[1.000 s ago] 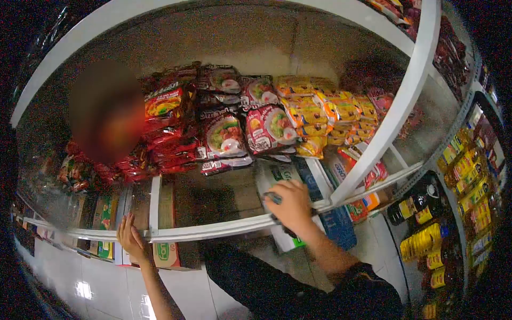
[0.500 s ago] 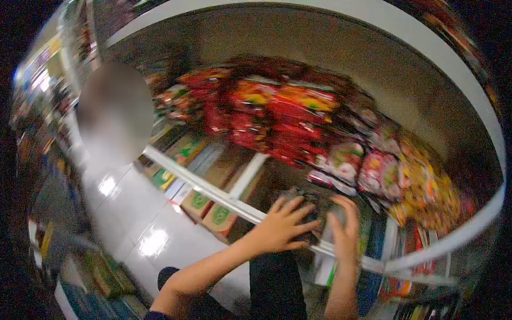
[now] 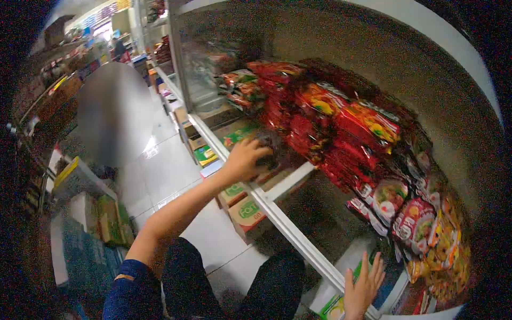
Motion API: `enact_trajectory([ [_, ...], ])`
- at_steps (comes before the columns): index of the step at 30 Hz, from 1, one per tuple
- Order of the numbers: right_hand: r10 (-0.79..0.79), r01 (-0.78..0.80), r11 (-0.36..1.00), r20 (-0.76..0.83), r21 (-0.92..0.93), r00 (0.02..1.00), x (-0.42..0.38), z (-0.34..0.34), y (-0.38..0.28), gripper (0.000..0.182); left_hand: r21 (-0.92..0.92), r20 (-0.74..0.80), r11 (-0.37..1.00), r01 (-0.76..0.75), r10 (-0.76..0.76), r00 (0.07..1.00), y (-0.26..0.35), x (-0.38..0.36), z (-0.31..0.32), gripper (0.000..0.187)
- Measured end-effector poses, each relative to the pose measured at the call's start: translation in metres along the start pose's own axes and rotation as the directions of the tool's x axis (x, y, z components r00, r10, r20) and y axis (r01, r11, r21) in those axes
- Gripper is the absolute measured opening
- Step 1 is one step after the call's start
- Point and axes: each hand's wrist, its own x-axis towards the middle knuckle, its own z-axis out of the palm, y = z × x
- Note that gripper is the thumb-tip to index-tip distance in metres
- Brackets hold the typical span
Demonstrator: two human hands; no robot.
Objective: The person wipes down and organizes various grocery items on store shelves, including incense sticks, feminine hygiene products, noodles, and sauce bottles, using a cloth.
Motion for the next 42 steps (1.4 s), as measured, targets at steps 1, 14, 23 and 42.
enact_trajectory([
  [1, 0.019, -0.020, 0.999, 0.031, 0.029, 0.999, -0.002, -0.008, -0.009, 0.055, 0.046, 0.012, 0.997, 0.065, -0.066, 0.998, -0.023, 0.006, 0.002, 0.039],
  [14, -0.110, 0.110, 0.993, 0.014, -0.035, 0.994, 0.001, -0.001, 0.007, 0.051, -0.107, 0.179, 0.992, -0.074, 0.092, 0.980, 0.055, 0.020, 0.012, 0.050],
  [23, -0.060, 0.060, 0.998, 0.013, 0.015, 0.998, 0.005, 0.000, 0.002, 0.052, 0.301, 0.041, 0.823, 0.481, -0.515, 0.856, -0.180, 0.028, -0.005, 0.023],
  [42, -0.022, 0.027, 0.998, 0.093, -0.054, 0.995, 0.012, -0.009, -0.007, 0.058, 0.442, 0.162, 0.866, 0.234, -0.334, 0.929, -0.110, 0.043, 0.005, 0.029],
])
